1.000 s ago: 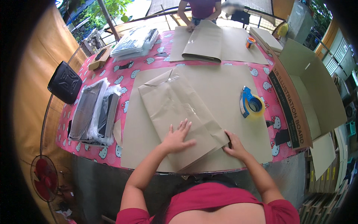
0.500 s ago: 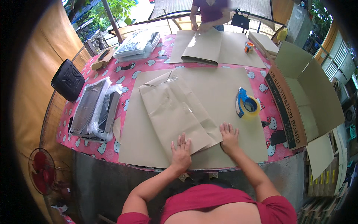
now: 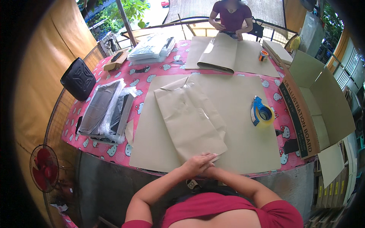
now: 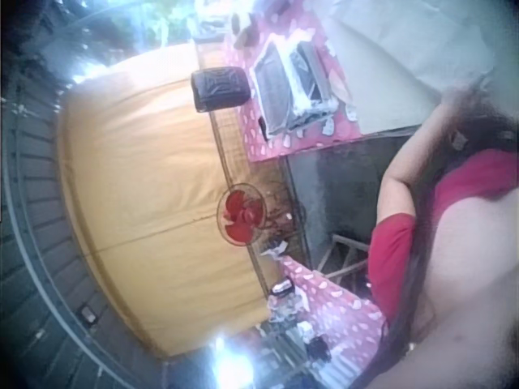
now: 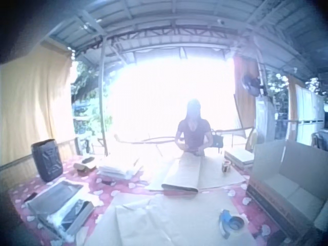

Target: The person wraps several flat rectangular items in brown paper and clear tape, folding the edges around the objects and securing them, then places the finished packages into a large cardboard box.

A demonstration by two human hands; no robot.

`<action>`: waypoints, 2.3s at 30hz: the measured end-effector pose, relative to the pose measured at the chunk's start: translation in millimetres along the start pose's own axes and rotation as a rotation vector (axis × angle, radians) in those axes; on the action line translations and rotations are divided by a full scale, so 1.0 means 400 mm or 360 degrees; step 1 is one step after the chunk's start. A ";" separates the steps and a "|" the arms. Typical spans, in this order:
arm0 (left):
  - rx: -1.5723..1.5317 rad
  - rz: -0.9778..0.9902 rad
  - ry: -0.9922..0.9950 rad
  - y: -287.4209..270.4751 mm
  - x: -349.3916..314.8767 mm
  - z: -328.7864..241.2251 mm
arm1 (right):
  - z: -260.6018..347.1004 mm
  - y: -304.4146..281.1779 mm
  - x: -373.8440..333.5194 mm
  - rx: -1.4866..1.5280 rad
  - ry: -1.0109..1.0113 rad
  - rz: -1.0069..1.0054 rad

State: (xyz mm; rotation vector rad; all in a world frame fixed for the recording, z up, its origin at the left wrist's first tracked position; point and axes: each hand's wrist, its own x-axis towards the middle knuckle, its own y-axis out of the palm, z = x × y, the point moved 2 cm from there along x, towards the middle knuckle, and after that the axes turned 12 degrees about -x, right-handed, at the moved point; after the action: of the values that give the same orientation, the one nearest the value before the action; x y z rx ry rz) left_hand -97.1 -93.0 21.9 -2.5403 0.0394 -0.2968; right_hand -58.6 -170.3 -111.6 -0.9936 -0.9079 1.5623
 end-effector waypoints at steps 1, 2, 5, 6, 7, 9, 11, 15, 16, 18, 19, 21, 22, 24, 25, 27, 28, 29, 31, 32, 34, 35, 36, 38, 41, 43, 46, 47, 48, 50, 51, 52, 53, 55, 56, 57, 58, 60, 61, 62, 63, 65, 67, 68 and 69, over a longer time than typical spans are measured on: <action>-0.0182 -0.0016 -0.0069 -0.052 -0.001 -0.024 | 0.067 -0.069 -0.029 0.0249 0.0106 -0.0036; -0.0365 -0.0035 -0.0126 -0.101 0.005 -0.032 | 0.138 -0.167 -0.076 0.0487 0.0219 -0.0071; -0.0918 -0.0085 -0.0248 -0.215 0.052 0.170 | 0.158 -0.168 -0.070 0.1389 0.0780 -0.0859; -0.0514 0.0076 -0.0166 -0.224 0.036 0.207 | 0.128 -0.135 -0.059 0.1694 0.1005 -0.1241; -0.0107 0.0224 -0.0079 -0.234 0.016 0.236 | 0.086 -0.116 -0.065 0.1278 0.1225 -0.0974; 0.0188 0.0405 -0.0047 -0.229 0.023 0.240 | -0.016 -0.149 -0.095 0.0281 0.0793 -0.1315; 0.0198 0.0339 -0.0052 -0.213 0.013 0.236 | -0.037 -0.178 -0.133 -0.0278 0.0659 -0.1150; 0.0343 -0.0151 0.0064 -0.166 -0.054 0.306 | 0.001 -0.347 -0.275 -0.0163 0.0180 -0.1355; 0.0408 -0.0318 0.0080 -0.156 -0.057 0.315 | -0.046 -0.362 -0.331 -0.0192 0.0197 -0.1500; 0.0525 -0.0667 0.0083 -0.119 -0.076 0.318 | -0.186 -0.370 -0.425 -0.0194 0.0668 -0.1600; 0.0504 -0.0808 -0.0081 -0.102 -0.075 0.307 | -0.268 -0.348 -0.448 -0.0179 0.1146 -0.1535; 0.0491 -0.1106 -0.0420 -0.116 -0.055 0.249 | -0.376 -0.375 -0.387 -0.0434 0.1075 -0.1170; 0.0543 -0.1013 -0.0798 -0.121 -0.044 0.231 | -0.398 -0.369 -0.345 -0.0461 0.1194 -0.0889; 0.0608 -0.0797 -0.1559 -0.116 -0.037 0.205 | -0.425 -0.332 -0.249 -0.0527 0.1401 -0.0325; 0.0780 -0.0828 -0.1645 -0.098 -0.045 0.231 | -0.450 -0.292 -0.217 -0.0944 0.1496 -0.0245; 0.1112 -0.0835 -0.1816 -0.030 -0.060 0.320 | -0.484 -0.172 -0.189 -0.1781 0.1666 -0.0085; 0.1176 -0.0861 -0.1951 0.019 -0.074 0.307 | -0.444 -0.164 -0.182 -0.1468 0.1505 -0.0193; 0.1240 -0.0882 -0.2082 0.081 -0.071 0.289 | -0.398 -0.158 -0.191 -0.1152 0.1346 -0.0283; 0.1165 -0.0533 -0.2159 0.150 -0.030 0.196 | -0.239 -0.191 -0.235 -0.0668 0.0976 -0.0183; 0.1014 -0.0169 -0.2078 0.163 0.014 0.121 | -0.165 -0.195 -0.274 -0.0501 0.0771 -0.0006; 0.0867 0.0200 -0.1562 0.208 0.038 0.006 | -0.059 -0.190 -0.342 -0.0616 0.0199 -0.0270; 0.0732 0.0047 -0.1263 0.235 -0.001 -0.001 | -0.046 -0.230 -0.348 -0.0320 0.0016 0.0103; 0.0608 -0.0102 -0.0958 0.263 -0.068 0.009 | -0.049 -0.296 -0.353 -0.0033 -0.0172 0.0475; -0.0648 -0.0472 -0.1057 0.228 -0.161 0.041 | -0.066 -0.470 -0.336 0.0616 -0.0464 0.0743; -0.1999 -0.1742 -0.1366 0.042 -0.097 0.060 | -0.179 -0.591 -0.173 0.0965 -0.0250 -0.0159; -0.1982 -0.1771 -0.1400 0.008 -0.052 0.119 | -0.237 -0.624 -0.002 0.0040 -0.0089 -0.0040; -0.1897 -0.2269 -0.1073 0.049 0.041 0.207 | -0.283 -0.493 0.100 -0.0735 -0.0022 -0.0138; -0.1910 -0.2445 -0.0893 0.080 0.052 0.216 | -0.289 -0.451 0.102 -0.0845 0.0081 -0.0091; -0.1874 -0.2622 -0.0753 0.106 0.027 0.216 | -0.271 -0.429 0.113 -0.0791 0.0070 -0.0152; -0.1776 -0.2629 -0.0988 0.186 0.039 0.173 | -0.280 -0.425 0.104 -0.0750 0.0079 -0.0219; -0.1812 -0.2519 -0.1088 0.217 0.050 0.134 | -0.285 -0.420 0.099 -0.0728 0.0079 -0.0214; -0.1823 -0.2326 -0.1154 0.265 0.035 0.108 | -0.283 -0.424 0.100 -0.0715 0.0070 -0.0219; -0.1839 -0.2119 -0.1204 0.315 0.031 0.085 | -0.293 -0.433 0.098 -0.0714 0.0072 -0.0226; -0.2230 -0.0814 -0.1673 0.339 0.040 -0.023 | -0.317 -0.441 0.093 -0.0719 0.0093 -0.0230; -0.1923 -0.0735 -0.1536 0.293 0.059 -0.068 | -0.317 -0.439 0.095 -0.0714 0.0085 -0.0230; -0.1620 -0.0646 -0.1387 0.225 0.096 -0.100 | -0.323 -0.443 0.097 -0.0704 0.0056 -0.0246; -0.1321 -0.0561 -0.1238 0.159 0.127 -0.104 | -0.325 -0.443 0.100 -0.0690 0.0022 -0.0261; -0.0428 -0.1536 -0.0924 -0.003 0.137 0.028 | -0.325 -0.430 0.098 -0.0676 -0.0111 -0.0241; 0.0643 -0.1476 -0.1003 -0.044 0.139 0.090 | -0.341 -0.424 0.093 -0.0686 -0.0191 -0.0221; 0.1705 -0.1316 -0.1011 -0.069 0.146 0.142 | -0.358 -0.419 0.084 -0.0697 -0.0268 -0.0198; 0.1552 -0.1254 -0.1019 -0.064 0.130 0.187 | -0.364 -0.411 0.049 -0.0727 -0.0299 -0.0217; 0.1260 -0.1130 -0.0995 -0.033 0.101 0.237 | -0.355 -0.428 -0.009 -0.0845 -0.0277 -0.0274; 0.1642 -0.0860 -0.0680 -0.009 0.115 0.224 | -0.353 -0.427 -0.053 -0.0970 -0.0166 -0.0277; 0.1825 -0.0724 -0.0515 -0.002 0.128 0.215 | -0.371 -0.425 -0.059 -0.0991 -0.0146 -0.0330; 0.1636 -0.0760 -0.0649 0.009 0.121 0.208 | -0.365 -0.413 -0.069 -0.0983 -0.0129 -0.0377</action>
State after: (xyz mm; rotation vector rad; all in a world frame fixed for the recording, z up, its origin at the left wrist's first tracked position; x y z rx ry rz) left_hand -31.6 -55.3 -37.5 -1.5059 -0.6980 0.0430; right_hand 139.1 -156.9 -10.6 -1.1938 -1.5594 1.1438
